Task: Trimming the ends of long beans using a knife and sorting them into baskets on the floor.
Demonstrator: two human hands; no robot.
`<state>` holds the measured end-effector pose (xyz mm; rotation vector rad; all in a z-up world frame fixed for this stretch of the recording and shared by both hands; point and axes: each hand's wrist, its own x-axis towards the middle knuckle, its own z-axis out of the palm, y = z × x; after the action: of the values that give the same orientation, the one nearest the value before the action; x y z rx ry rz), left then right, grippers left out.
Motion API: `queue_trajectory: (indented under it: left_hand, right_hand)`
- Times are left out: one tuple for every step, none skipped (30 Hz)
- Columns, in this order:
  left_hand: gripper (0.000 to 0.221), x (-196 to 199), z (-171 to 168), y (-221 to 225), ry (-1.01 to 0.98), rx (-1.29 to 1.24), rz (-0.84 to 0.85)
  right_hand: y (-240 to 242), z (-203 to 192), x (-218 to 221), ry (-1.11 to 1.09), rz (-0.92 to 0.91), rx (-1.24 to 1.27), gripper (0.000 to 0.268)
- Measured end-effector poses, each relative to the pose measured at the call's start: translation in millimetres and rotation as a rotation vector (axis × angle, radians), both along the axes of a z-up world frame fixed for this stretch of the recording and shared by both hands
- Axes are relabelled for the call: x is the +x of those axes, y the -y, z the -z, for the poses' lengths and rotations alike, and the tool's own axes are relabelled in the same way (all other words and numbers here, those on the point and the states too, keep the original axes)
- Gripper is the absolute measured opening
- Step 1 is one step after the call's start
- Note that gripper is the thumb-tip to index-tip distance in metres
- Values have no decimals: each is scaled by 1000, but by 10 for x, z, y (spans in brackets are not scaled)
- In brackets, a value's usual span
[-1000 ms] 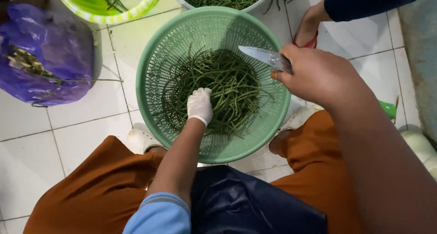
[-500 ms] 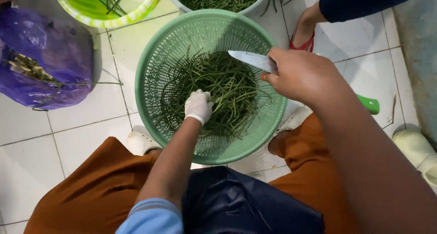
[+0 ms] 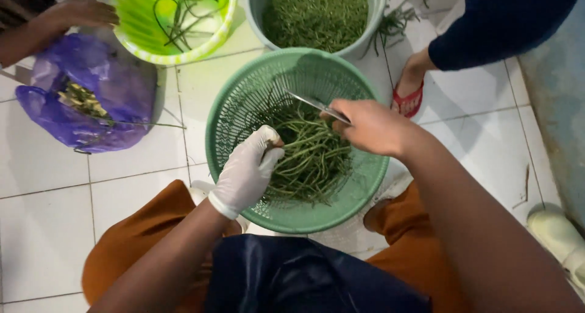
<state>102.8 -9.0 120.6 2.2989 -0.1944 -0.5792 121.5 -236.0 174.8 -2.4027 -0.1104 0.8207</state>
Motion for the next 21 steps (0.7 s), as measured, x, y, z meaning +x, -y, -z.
queue_trajectory:
  left_hand:
    - [7, -13, -52, -22, 28, -83, -51]
    - [6, -33, -100, -46, 57, -165, -100]
    - [6, -47, -110, -65, 70, -169, -105]
    - [6, -51, -118, -80, 100, -259, -144]
    - [7, -51, -123, -94, 130, -349, -181]
    - [7, -32, -76, -111, 141, -356, -184]
    - [7, -10, -27, -125, 121, -443, -244]
    - [9, 19, 24, -130, 99, -532, -300]
    - [9, 83, 41, -133, 109, -540, -299]
    - [11, 127, 53, -145, 88, -531, -285]
    - [13, 170, 68, -153, 67, -522, -270]
    - [13, 186, 74, -155, 74, -525, -271]
    - [18, 199, 86, -156, 92, -549, -275]
    - [23, 201, 99, -157, 106, -572, -280]
    - [23, 210, 103, -165, 108, -574, -282]
    - [24, 209, 108, -173, 133, -599, -279]
    - [25, 208, 113, -181, 157, -623, -275]
    - [25, 215, 225, -193, 158, -623, -281]
    - [21, 221, 337, -206, 187, -667, -276]
    - [17, 228, 449, -213, 216, -712, -271]
    - [17, 235, 430, -220, 218, -712, -276]
  right_hand:
    - [-41, -67, 12, -15, -9, 77, 27]
    - [-84, -130, 13, -28, -17, 154, 27]
    - [-102, -125, -4, -16, -24, 151, 27]
    - [-115, -119, -12, -35, -7, 198, 25]
    - [-128, -111, -15, -55, 10, 246, 24]
    - [-132, -99, -3, -45, 5, 240, 24]
    - [-133, -86, 13, -64, 19, 255, 25]
    - [-126, -74, 28, -83, 36, 270, 25]
    - [-115, -8, 67, -72, 33, 263, 25]
    - [-109, 62, 95, -103, 67, 297, 25]
    - [-100, 136, 121, -133, 101, 332, 24]
    - [-126, 82, 117, -127, 97, 330, 24]
    - [-151, 34, 109, -154, 130, 344, 25]
    - [-176, -12, 90, -186, 164, 358, 25]
    - [-192, -8, 105, -184, 161, 356, 25]
    - [-207, 2, 116, -185, 161, 384, 26]
    - [-222, 12, 128, -186, 160, 413, 27]
    - [-237, 16, 136, -187, 155, 412, 27]
    - [-253, 21, 143, -184, 155, 422, 26]
    - [-264, 24, 152, -182, 155, 431, 25]
    - [-260, 50, 159, -184, 150, 430, 25]
